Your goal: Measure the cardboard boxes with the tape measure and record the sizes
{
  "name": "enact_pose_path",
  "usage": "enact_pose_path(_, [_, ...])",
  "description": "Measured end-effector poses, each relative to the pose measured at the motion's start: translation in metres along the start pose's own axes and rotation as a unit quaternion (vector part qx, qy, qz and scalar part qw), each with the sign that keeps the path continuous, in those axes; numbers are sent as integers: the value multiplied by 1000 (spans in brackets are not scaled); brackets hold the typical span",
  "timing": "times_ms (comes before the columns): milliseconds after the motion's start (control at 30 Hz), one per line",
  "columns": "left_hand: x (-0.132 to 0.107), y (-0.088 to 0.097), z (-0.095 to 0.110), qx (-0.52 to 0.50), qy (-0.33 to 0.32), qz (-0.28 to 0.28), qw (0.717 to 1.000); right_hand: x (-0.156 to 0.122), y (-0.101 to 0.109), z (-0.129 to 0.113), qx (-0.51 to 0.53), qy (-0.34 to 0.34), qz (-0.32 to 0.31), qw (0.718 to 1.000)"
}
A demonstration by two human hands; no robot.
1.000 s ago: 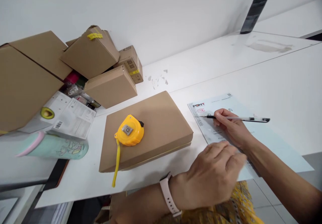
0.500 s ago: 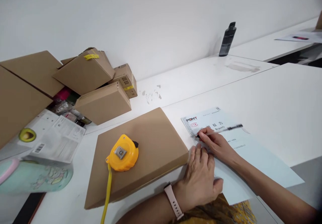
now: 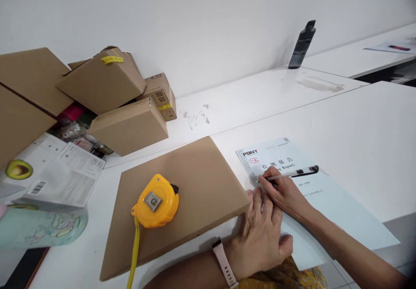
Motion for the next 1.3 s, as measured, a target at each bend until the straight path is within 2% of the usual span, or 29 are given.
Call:
enact_pose_path(267, [0,5,1,17,-4,16,1000,0,-2,7,-30,32,-1,999])
enact_pose_path(467, [1,5,1,12,-8,15,1000,-2,-3,12,-31,27,-4,999])
enact_pose_path(800, [2,5,1,9,-6,-3,1000,-2,-3,8,-36,30,-5,999])
enact_pose_path(1300, [1,2,2,13,-4,18,1000,0,1,5,-27,26,6,999])
Point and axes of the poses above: each hand's wrist, its own x-axis towards the middle knuckle, its own y-axis out of the back of the hand, z = x × y, the point moved 7 cm from there along x, towards the middle knuckle, and after that the axes turned 11 degrees about y, right-handed, at the moved point
